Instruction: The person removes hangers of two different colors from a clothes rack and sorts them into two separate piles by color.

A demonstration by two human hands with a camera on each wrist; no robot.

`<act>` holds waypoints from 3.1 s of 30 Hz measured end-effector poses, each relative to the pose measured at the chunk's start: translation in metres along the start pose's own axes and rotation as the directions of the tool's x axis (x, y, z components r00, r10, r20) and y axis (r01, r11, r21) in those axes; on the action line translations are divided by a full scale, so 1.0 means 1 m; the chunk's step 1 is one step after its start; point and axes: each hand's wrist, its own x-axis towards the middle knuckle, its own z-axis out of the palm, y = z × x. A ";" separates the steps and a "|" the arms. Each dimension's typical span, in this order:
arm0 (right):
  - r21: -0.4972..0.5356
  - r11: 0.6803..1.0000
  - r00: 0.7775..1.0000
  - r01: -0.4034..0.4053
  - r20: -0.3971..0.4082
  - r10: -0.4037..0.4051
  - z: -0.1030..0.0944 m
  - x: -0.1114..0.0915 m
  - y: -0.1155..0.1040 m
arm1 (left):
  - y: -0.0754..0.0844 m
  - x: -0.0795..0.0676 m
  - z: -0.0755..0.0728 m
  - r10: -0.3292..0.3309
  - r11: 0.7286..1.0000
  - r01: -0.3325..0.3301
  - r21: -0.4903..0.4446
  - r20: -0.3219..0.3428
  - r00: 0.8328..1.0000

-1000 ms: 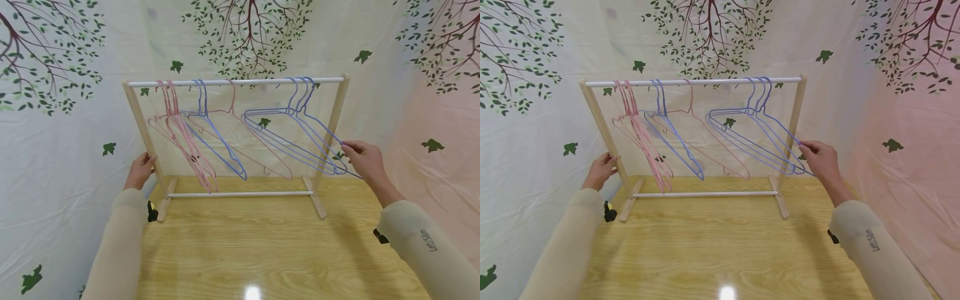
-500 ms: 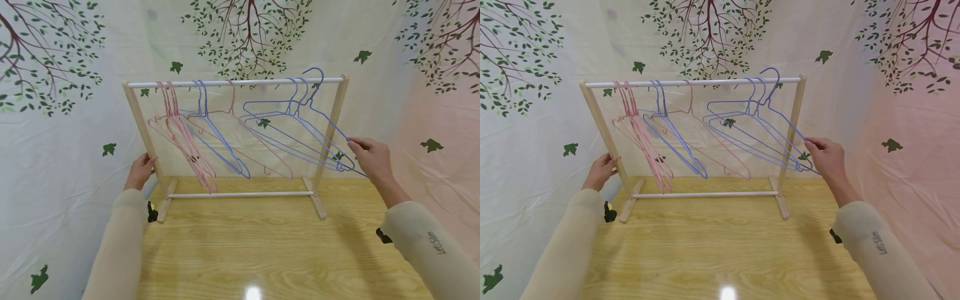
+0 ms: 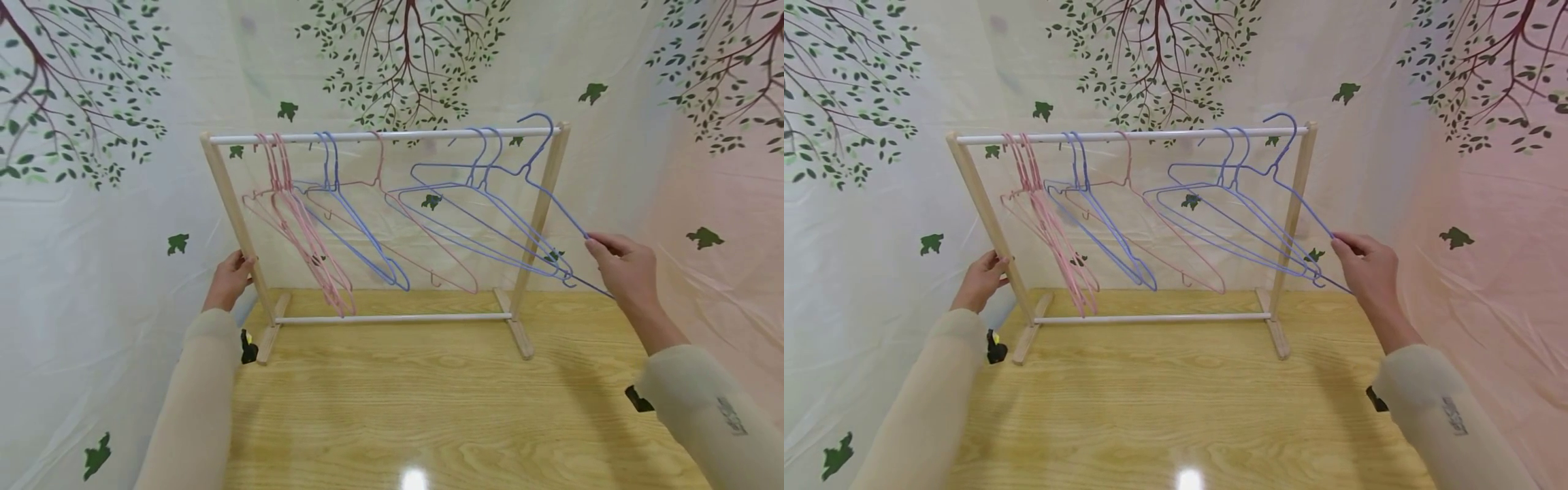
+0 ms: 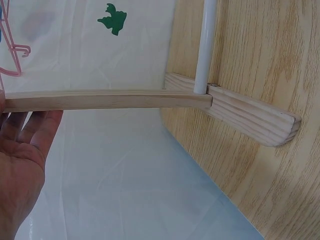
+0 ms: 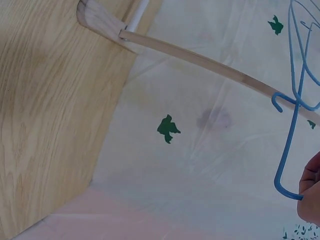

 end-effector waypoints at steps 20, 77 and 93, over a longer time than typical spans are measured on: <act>0.154 0.985 0.990 -0.074 -0.109 0.091 -0.020 -0.027 0.030 | 0.002 -0.002 0.001 -0.030 0.999 0.030 0.025 -0.006 1.000; 0.584 0.707 0.756 0.400 -0.646 0.107 -0.053 -0.111 0.084 | 0.002 -0.004 0.001 -0.055 0.998 0.055 0.033 0.001 0.998; 0.751 0.575 0.731 0.326 -0.586 0.351 -0.076 -0.090 0.090 | 0.003 -0.005 0.004 -0.065 0.997 0.065 0.051 -0.009 0.998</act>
